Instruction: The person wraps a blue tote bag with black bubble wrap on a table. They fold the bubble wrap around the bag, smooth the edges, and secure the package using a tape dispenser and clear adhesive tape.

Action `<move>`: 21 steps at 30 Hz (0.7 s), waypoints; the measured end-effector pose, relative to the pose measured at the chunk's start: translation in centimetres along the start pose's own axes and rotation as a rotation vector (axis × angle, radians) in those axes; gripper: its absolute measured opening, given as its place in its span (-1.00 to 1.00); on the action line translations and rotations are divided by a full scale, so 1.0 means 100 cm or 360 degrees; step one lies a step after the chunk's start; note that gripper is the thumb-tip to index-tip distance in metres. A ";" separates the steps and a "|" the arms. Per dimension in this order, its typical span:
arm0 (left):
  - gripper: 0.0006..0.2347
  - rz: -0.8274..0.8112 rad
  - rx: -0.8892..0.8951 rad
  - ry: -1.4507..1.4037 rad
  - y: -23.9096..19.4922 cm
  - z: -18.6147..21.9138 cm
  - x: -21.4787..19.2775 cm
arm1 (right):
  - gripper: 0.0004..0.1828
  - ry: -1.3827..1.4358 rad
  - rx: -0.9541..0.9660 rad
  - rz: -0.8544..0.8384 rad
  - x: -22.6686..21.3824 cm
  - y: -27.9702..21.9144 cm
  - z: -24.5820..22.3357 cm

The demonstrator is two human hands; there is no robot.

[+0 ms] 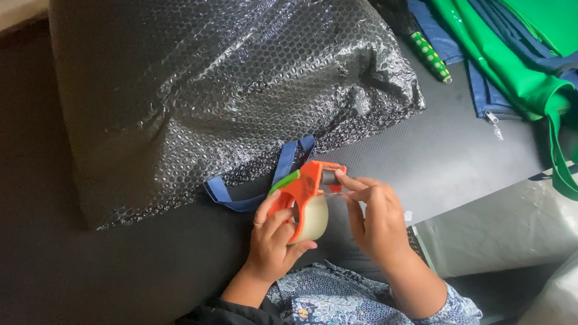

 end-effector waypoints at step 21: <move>-0.58 -0.0301 0.0001 -0.0230 0.035 0.016 -0.028 | -0.87 0.0811 0.0361 -0.0448 -0.048 0.013 -0.003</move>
Point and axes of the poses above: each hand's wrist, its own y-axis towards the middle knuckle, its own x-axis out of the palm, z = x × y, the point moved 3 cm from there along y, towards the middle knuckle, and after that the axes turned 2 degrees about x, right-handed, at the moved point
